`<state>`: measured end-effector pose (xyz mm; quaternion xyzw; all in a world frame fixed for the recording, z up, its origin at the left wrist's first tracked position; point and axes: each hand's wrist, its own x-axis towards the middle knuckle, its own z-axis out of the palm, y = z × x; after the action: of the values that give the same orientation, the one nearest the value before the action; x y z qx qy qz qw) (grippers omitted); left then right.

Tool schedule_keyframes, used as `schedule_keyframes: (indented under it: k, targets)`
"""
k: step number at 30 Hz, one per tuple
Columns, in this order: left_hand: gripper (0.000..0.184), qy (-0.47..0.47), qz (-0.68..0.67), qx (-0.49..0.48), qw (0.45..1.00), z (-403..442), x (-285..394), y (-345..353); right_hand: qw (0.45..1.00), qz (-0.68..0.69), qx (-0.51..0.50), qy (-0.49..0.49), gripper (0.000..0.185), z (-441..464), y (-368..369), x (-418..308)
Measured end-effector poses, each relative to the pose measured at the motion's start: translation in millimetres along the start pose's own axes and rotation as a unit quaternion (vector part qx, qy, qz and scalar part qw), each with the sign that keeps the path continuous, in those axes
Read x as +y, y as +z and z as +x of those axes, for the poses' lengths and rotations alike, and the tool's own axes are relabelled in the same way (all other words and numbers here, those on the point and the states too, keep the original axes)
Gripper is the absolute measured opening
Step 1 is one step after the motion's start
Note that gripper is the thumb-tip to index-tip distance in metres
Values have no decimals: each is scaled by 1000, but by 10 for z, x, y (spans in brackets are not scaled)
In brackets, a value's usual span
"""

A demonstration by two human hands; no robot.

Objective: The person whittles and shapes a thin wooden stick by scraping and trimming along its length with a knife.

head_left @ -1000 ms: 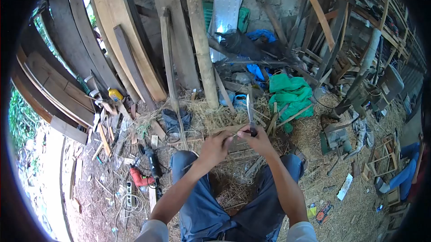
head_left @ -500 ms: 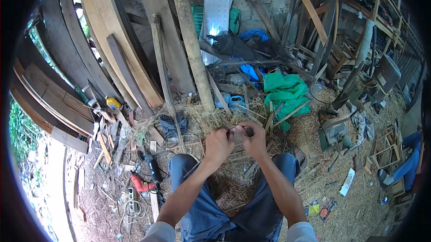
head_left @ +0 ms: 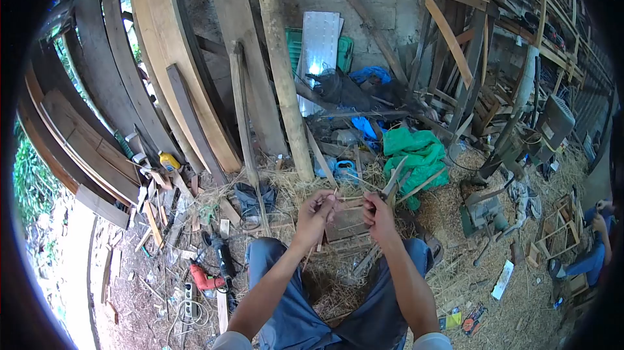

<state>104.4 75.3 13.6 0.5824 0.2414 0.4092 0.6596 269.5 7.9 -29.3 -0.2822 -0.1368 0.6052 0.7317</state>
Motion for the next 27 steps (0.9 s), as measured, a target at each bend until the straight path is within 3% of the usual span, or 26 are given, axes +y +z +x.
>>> schedule_keyframes:
  k: [1,2,3,4,5,6,7,9,16,23,25,26,27]
  targets:
    - [16,-57,-90,-5,994,-10,79,-20,970,-196,115,-81,22,42,-31,-13]
    - [16,-58,-89,-5,994,-24,134,-43,883,-381,226,-156,27,77,-86,-6]
    - [16,-65,-92,-9,994,-31,181,-60,839,-439,221,-235,32,106,-82,1]
    - [16,-71,-94,-13,993,-35,220,-57,838,-439,222,-236,32,94,-93,13]
    - [16,-71,-95,-15,993,-47,256,-38,883,-386,193,-185,29,84,-102,44]
    - [16,-61,-36,-15,997,-70,283,-22,920,-330,164,-132,28,23,-5,51]
    - [16,-50,24,-16,998,-89,286,-15,920,-329,166,-131,28,-76,135,41]
    - [16,-64,48,-25,996,-128,219,-21,963,-233,60,-118,26,-254,386,37]
    - [16,-107,65,-45,991,-379,49,-43,938,-326,30,-114,24,-125,175,190]
    - [16,-210,36,-62,975,-867,26,-330,956,-255,51,-138,27,-18,5,0]
    - [15,-197,25,-40,979,-844,14,-312,911,-315,87,-250,28,91,-26,37]
    - [15,-182,10,-17,983,-827,4,-299,912,-313,83,-251,28,102,-46,65]
    - [13,-173,24,0,985,-776,-10,-285,813,-478,104,-314,26,74,-57,103]
